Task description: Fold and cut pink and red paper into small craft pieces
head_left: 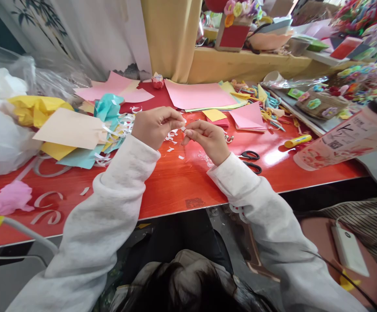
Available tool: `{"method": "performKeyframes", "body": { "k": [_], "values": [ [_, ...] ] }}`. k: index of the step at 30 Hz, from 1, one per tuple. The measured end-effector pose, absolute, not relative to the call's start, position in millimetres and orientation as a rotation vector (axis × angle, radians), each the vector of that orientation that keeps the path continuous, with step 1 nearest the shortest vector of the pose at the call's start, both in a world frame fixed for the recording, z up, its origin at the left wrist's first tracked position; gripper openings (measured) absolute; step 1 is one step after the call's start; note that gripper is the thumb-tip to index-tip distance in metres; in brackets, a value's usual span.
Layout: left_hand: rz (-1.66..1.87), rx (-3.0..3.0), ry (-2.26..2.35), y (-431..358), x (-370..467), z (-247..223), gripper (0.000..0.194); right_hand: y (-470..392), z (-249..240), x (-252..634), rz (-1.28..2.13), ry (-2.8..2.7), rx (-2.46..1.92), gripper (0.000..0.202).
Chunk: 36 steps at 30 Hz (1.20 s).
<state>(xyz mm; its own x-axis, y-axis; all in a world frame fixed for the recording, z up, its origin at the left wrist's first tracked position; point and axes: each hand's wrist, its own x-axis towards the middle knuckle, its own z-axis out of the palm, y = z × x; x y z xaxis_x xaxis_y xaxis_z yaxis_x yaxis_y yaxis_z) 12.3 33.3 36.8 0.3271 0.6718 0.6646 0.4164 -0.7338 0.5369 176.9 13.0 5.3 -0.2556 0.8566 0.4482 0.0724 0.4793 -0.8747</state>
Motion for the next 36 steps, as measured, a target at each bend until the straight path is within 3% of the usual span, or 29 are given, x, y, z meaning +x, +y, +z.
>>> {"method": "performKeyframes", "body": {
  "k": [14,22,28,36],
  "values": [
    [1.479,2.532,0.972,34.8,14.9,32.1,0.001,8.9,9.8,175.9,0.951,-1.631,-0.734,0.023],
    [1.486,2.410,1.159,29.2,16.8,36.2,0.030,9.8,9.3,175.2,0.942,-1.585,-0.740,0.022],
    [1.325,2.254,1.055,29.8,16.0,36.1,0.015,9.9,9.8,175.5,0.932,-1.609,-0.740,0.023],
    [1.250,2.117,0.977,29.6,16.4,37.8,0.017,10.1,10.9,177.9,0.901,-1.626,-0.711,0.021]
  ]
}}
